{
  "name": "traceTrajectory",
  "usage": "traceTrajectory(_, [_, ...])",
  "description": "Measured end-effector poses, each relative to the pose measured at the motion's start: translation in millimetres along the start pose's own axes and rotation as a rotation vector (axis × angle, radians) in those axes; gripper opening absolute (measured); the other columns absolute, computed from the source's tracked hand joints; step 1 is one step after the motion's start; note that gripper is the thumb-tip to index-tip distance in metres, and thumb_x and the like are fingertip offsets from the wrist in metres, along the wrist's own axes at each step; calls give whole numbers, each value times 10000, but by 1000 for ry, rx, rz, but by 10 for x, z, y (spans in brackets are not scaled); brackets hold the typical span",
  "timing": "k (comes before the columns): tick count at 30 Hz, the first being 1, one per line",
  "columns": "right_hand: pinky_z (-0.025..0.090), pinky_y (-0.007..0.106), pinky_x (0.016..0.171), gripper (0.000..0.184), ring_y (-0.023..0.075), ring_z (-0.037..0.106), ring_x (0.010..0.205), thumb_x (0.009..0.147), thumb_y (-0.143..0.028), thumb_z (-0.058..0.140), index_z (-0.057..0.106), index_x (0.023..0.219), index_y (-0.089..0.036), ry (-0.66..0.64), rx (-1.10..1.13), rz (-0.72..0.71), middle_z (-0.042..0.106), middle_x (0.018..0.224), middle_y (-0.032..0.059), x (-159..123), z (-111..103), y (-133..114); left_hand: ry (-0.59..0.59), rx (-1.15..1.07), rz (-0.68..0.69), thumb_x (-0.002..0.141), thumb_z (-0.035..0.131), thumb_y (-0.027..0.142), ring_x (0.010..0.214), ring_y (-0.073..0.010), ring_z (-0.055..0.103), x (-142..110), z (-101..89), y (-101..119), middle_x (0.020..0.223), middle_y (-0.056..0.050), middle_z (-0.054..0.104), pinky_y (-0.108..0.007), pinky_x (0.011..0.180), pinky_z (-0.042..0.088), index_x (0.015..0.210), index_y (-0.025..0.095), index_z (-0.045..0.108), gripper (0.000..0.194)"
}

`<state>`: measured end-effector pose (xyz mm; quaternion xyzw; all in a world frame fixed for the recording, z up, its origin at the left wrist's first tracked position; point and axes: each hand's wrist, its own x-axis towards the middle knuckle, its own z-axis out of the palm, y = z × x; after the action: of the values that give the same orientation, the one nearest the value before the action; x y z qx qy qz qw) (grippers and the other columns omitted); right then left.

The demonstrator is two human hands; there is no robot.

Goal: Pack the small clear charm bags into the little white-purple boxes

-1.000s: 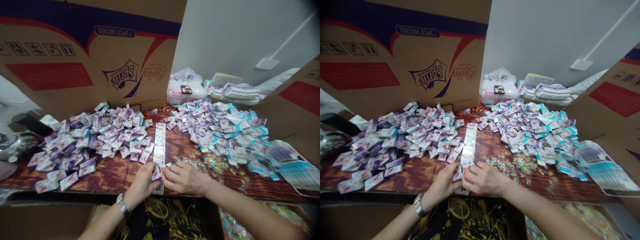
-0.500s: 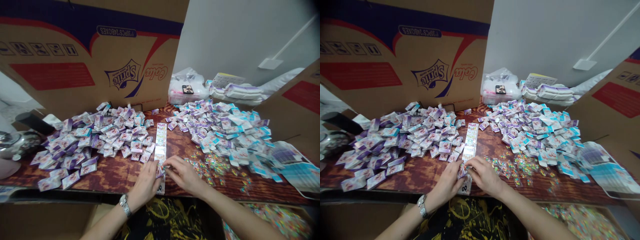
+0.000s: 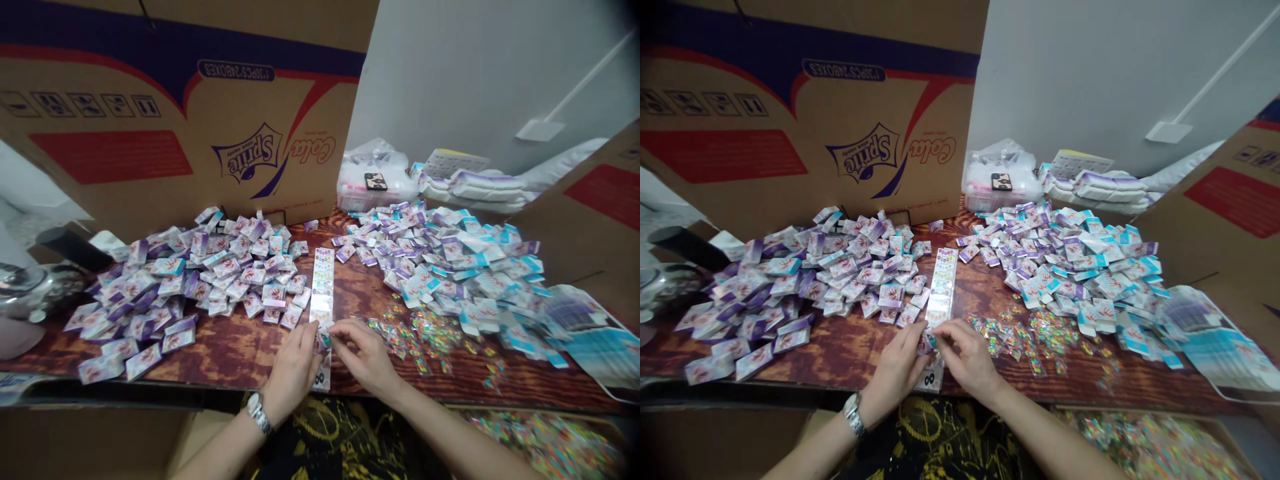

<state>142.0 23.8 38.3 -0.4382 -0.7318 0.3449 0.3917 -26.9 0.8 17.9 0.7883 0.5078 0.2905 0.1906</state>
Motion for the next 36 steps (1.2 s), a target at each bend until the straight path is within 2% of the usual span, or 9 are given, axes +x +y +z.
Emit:
traceTrajectory(3, [471, 243, 622, 69, 137, 577, 696, 832, -212, 568, 598, 894, -202, 126, 87, 114, 600, 790, 14, -52, 123, 39, 38, 38, 21, 787, 458, 76, 1054, -248, 513, 4, 19, 3, 1118, -145, 523, -402, 884, 476, 1284, 125, 330, 516])
traceTrajectory(6, [470, 234, 562, 91, 131, 574, 642, 841, -229, 556, 583, 922, -199, 147, 140, 188, 607, 783, 15, -85, 204, 39, 67, 97, 55, 780, 439, 61, 1055, -256, 511, 6, 31, 1, 1120, -154, 519, -412, 890, 475, 1308, 112, 307, 547])
traceTrajectory(13, [464, 329, 770, 228, 179, 556, 845, 880, -132, 463, 581, 1057, -217, 25, -209, -223, 647, 911, 53, -87, 51, -58, 114, 129, 108, 802, 403, 60, 1073, -252, 510, 0, 37, -24, 1151, -167, 513, -411, 897, 477, 1370, 118, 218, 600])
traceTrajectory(15, [463, 342, 768, 245, 193, 535, 845, 879, -136, 468, 578, 1079, -225, -1, -271, -264, 655, 890, 55, -83, 4, -55, 99, 127, 99, 806, 412, 73, 1071, -253, 516, -15, 39, -24, 1159, -166, 515, -416, 892, 479, 1380, 129, 199, 614])
traceTrajectory(17, [464, 339, 753, 215, 198, 526, 845, 882, -158, 478, 585, 1057, -225, -25, -264, -215, 649, 875, 56, -75, -16, -53, 72, 130, 93, 805, 420, 81, 1074, -255, 518, -30, 44, -17, 1166, -167, 515, -417, 889, 481, 1379, 132, 201, 616])
traceTrajectory(23, [467, 281, 691, 152, 170, 576, 803, 864, -222, 511, 580, 999, -218, -103, -96, 111, 628, 855, 29, -8, -12, -78, 68, 190, 110, 808, 396, 61, 1103, -266, 492, -44, 54, -4, 1155, -169, 514, -423, 913, 468, 1349, 105, 277, 556])
traceTrajectory(27, [442, 257, 647, 185, 151, 569, 740, 846, -194, 507, 551, 1024, -217, -211, -92, 129, 605, 779, 3, 47, -45, -80, 53, 193, 121, 812, 389, 48, 1121, -263, 477, -46, 53, -8, 1165, -167, 505, -420, 938, 455, 1336, 101, 299, 535])
traceTrajectory(33, [453, 235, 616, 177, 117, 547, 670, 851, -224, 496, 475, 1025, -196, -160, 185, 262, 564, 764, -16, 69, -33, 16, 99, 136, 115, 813, 420, 74, 1083, -252, 502, -32, 24, -14, 1164, -176, 513, -413, 909, 479, 1344, 90, 267, 553])
traceTrajectory(36, [455, 247, 640, 155, 128, 566, 701, 846, -209, 506, 484, 1000, -199, -180, 121, 216, 587, 771, -9, 69, -17, -13, 104, 179, 139, 806, 397, 55, 1103, -261, 500, -29, 25, -26, 1176, -181, 516, -426, 919, 471, 1357, 94, 262, 568])
